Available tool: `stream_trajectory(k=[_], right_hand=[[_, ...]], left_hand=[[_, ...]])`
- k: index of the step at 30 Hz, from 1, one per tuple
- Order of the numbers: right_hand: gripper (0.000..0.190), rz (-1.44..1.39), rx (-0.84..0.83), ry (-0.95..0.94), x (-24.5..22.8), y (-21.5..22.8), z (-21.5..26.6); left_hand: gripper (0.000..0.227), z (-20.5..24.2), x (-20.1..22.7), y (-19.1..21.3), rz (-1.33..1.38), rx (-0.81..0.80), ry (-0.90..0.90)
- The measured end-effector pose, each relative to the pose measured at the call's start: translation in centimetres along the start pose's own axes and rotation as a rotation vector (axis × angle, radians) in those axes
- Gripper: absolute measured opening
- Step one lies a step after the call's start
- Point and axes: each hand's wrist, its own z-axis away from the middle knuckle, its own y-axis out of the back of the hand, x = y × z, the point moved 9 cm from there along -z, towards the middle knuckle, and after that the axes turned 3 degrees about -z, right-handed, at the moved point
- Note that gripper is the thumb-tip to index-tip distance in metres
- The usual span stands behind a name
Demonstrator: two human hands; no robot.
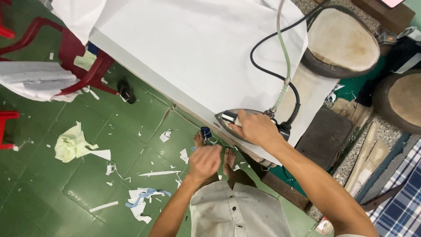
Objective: The person irons a piece of white fabric, then uses scissors to cut it into smaller pieces. They continue to cut and trim the fabric, occasionally ironing larger sections. The workspace contains piles of white fabric and scattered cut pieces.
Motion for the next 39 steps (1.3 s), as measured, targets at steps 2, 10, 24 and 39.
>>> stream_trajectory(k=[2, 10, 24, 39], right_hand=[[0.044, -0.02, 0.004, -0.046, 0.6, -0.5, 1.3], [0.053, -0.245, 0.026, -0.374, 0.6, -0.9, 0.6], [0.051, -0.497, 0.296, -0.565, -12.6, 6.0, -26.4], [0.039, -0.414, 0.608, -1.033, -0.5, 15.1, -34.4]], left_hand=[[0.029, -6.4, -3.6, 3.7, -0.036, 0.03, 0.055], [0.054, -20.0, -20.1, 1.7, -0.032, -0.326, 0.226], [0.067, -26.9, -50.3, -4.9, -0.306, -0.934, 0.115], [0.048, -31.7, -45.5, -7.6, -0.038, -0.484, -0.02]])
